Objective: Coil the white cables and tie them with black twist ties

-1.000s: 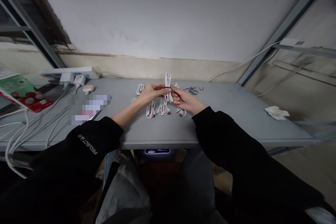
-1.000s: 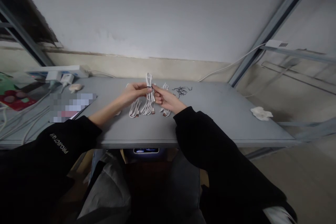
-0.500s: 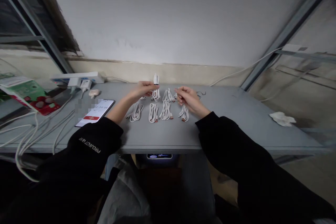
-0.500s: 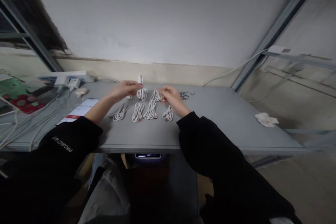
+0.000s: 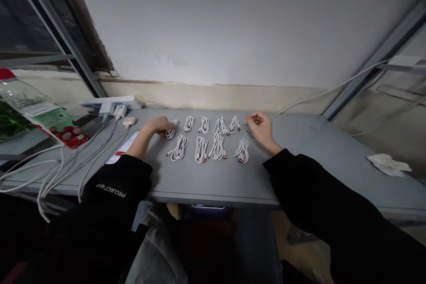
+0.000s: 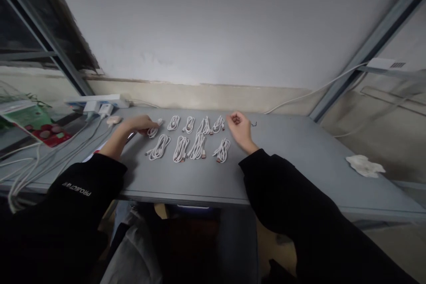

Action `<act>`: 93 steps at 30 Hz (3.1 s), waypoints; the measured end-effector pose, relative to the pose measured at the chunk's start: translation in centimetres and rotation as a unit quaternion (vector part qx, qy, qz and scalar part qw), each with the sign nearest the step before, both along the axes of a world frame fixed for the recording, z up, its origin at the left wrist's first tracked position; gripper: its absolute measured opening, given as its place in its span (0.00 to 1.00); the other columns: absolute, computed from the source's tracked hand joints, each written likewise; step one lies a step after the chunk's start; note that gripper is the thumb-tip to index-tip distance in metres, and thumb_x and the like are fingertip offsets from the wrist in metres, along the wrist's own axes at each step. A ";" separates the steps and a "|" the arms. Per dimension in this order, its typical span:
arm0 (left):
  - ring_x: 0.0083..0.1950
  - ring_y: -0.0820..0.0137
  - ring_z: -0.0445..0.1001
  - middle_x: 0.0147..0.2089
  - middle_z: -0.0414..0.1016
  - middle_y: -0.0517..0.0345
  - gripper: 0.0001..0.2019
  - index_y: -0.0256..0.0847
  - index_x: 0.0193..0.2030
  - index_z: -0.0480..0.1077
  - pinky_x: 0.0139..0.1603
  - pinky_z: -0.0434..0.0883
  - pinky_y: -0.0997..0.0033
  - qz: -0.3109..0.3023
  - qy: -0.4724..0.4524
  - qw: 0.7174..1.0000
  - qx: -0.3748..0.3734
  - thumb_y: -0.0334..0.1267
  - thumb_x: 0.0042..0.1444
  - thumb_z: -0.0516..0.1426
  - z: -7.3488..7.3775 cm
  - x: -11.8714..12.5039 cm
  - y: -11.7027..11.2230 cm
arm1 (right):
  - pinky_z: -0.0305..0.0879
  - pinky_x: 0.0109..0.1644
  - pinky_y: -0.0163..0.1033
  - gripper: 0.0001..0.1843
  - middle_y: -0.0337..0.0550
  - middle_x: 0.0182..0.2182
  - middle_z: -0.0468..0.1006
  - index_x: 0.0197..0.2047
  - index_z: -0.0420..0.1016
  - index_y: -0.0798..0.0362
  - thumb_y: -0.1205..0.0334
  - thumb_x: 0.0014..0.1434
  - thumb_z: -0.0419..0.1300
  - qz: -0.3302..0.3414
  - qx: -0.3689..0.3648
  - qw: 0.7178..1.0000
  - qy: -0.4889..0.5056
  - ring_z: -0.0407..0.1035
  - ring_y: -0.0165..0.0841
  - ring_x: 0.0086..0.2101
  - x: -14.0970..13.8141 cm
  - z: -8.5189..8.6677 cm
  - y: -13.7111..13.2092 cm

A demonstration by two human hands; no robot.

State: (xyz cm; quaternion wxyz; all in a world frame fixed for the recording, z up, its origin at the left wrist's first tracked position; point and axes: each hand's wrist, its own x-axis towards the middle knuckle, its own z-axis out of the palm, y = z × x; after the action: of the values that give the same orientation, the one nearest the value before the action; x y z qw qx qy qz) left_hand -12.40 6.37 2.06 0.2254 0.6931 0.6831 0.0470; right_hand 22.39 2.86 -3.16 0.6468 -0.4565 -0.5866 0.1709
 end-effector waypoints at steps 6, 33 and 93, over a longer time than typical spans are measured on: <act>0.26 0.68 0.67 0.23 0.70 0.55 0.14 0.39 0.21 0.68 0.28 0.63 0.71 -0.020 0.080 0.996 -0.042 0.49 0.47 0.56 0.9 -0.2 -0.4 | 0.55 0.27 0.34 0.16 0.33 0.18 0.62 0.23 0.63 0.51 0.52 0.54 0.61 0.001 0.004 0.999 -0.036 0.57 0.26 0.22 -0.5 -0.9 -0.2; 0.54 0.54 0.70 0.50 0.73 0.41 0.17 0.38 0.47 0.72 0.57 0.59 0.51 -0.143 0.141 0.949 0.245 0.44 0.60 0.50 -2.2 6.0 -2.0 | 0.53 0.29 0.36 0.14 0.33 0.18 0.62 0.22 0.62 0.52 0.60 0.55 0.60 -0.019 -0.033 0.996 -0.079 0.56 0.27 0.22 -0.9 -1.4 -0.3; 0.53 0.57 0.73 0.55 0.71 0.42 0.32 0.39 0.60 0.54 0.50 0.71 0.56 -0.411 -0.116 0.756 0.496 0.42 0.51 0.61 -2.0 11.4 -6.7 | 0.75 0.41 0.47 0.09 0.44 0.33 0.79 0.39 0.73 0.48 0.54 0.57 0.62 0.123 0.191 0.952 -0.205 0.75 0.37 0.34 -4.8 0.4 -6.3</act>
State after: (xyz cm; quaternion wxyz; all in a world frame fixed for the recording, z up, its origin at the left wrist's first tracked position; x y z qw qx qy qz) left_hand -1.00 -0.35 0.01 -0.0747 0.9109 0.1823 0.3625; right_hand 17.56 -3.48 -2.79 0.5621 -0.2739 -0.7795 0.0366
